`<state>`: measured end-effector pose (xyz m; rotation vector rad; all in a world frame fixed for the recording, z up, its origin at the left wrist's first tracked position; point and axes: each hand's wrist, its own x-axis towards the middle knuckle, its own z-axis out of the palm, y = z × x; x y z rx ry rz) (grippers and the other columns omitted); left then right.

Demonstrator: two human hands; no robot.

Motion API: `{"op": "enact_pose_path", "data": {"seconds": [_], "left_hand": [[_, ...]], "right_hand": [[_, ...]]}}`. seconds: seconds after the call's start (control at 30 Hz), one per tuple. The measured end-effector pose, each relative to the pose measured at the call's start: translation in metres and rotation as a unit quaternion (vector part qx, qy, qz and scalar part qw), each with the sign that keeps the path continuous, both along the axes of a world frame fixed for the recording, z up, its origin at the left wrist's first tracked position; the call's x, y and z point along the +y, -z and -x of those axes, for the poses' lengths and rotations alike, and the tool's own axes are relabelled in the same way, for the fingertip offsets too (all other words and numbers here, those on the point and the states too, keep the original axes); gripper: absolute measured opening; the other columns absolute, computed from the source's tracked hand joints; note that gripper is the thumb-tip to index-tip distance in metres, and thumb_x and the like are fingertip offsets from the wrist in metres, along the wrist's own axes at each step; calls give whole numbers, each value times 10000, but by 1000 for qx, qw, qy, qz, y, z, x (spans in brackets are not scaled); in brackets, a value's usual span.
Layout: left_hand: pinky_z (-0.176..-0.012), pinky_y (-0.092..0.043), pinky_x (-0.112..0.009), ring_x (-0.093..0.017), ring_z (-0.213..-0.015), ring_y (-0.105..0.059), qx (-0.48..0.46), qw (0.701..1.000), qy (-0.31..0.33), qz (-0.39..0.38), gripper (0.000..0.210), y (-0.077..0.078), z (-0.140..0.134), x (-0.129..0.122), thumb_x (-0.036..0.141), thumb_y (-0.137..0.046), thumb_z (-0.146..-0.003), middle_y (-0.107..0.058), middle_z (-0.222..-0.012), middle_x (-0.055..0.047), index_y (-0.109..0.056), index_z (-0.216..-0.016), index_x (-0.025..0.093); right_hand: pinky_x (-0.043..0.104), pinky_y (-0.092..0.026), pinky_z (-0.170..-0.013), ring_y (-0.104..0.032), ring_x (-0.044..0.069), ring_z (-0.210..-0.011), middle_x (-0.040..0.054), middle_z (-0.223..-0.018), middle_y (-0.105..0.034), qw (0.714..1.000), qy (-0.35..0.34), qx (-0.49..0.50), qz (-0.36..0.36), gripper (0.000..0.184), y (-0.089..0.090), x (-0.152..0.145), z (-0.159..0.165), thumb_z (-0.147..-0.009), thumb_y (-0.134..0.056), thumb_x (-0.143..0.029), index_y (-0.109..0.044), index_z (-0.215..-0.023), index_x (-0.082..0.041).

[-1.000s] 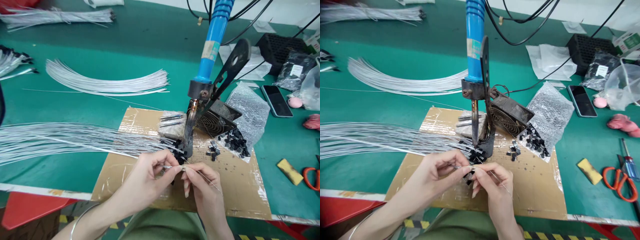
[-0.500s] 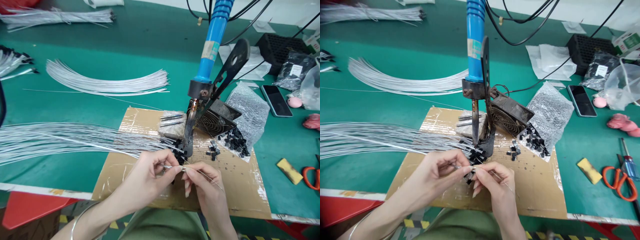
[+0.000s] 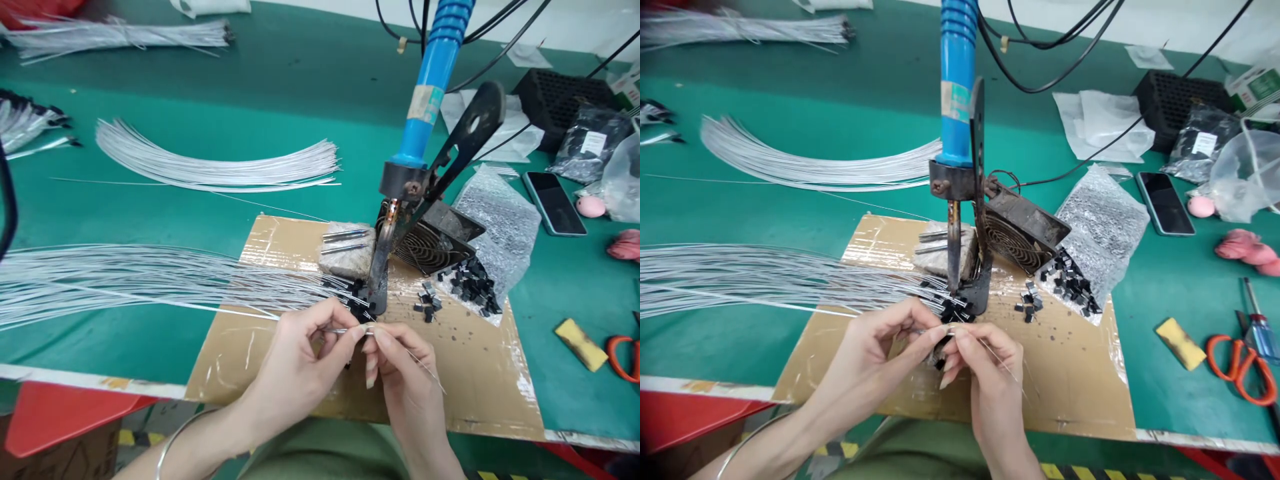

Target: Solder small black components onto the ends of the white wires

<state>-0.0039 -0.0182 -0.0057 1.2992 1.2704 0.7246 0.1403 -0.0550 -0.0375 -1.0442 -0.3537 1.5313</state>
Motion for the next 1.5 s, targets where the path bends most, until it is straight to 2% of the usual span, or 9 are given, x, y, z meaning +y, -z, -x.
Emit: {"op": "enact_pose_path", "data": {"seconds": [0.13, 0.4, 0.6, 0.87, 1.17, 1.37, 1.5], "left_hand": [[-466, -365, -235, -139, -527, -540, -19, 1000, -18, 11, 242, 3, -2, -1, 368, -662, -918, -689, -633, -39, -683, -763, 183], [-502, -409, -212, -121, -546, -534, -43, 999, -18, 18, 219, 5, -2, 1, 338, -703, -920, -702, -642, -29, -704, -780, 170], [-499, -418, -221, -125, -539, -557, -33, 999, -18, 16, 223, 4, -4, -2, 336, -698, -925, -698, -635, -28, -692, -771, 174], [-480, -438, -223, -132, -526, -584, -47, 997, -53, -5, 268, 17, -3, -10, 392, -746, -943, -719, -644, -27, -703, -775, 187], [-496, -451, -211, -125, -526, -597, -69, 996, -51, 22, 209, 3, -7, -3, 305, -722, -906, -715, -621, -24, -678, -748, 175], [-487, -410, -184, -101, -519, -548, -69, 996, -62, 14, 212, 9, -7, -4, 291, -721, -914, -705, -616, -13, -690, -746, 166], [-494, -417, -178, -95, -528, -529, -62, 995, -79, 7, 191, 7, -5, -1, 282, -736, -879, -679, -623, -1, -699, -735, 162]], "right_hand": [[101, -553, -460, -640, 61, -462, 11, -620, -774, 1000, 14, -10, -5, 252, -2, 2, 4, -735, -998, -454, -895, -779, -228], [117, -584, -504, -670, 69, -488, 13, -677, -798, 999, 10, -19, -27, 211, 8, -2, 1, -830, -939, -431, -891, -812, -227], [130, -579, -490, -657, 76, -458, 14, -630, -785, 1000, 9, -19, -13, 221, -1, 2, 1, -764, -979, -422, -881, -749, -224], [129, -585, -500, -658, 76, -476, 17, -637, -789, 999, 39, -17, -3, 234, -1, 1, 6, -727, -998, -429, -893, -766, -223], [132, -585, -510, -657, 72, -478, 11, -640, -788, 999, 42, -19, -10, 226, -1, 1, 7, -742, -992, -428, -892, -770, -228], [154, -586, -511, -656, 84, -474, 15, -636, -781, 998, 61, -28, -9, 208, -1, 1, 9, -745, -982, -416, -888, -748, -230], [174, -593, -511, -664, 98, -495, 26, -664, -790, 994, 81, -64, -18, 179, 1, 2, 6, -779, -956, -407, -905, -812, -239]]}}
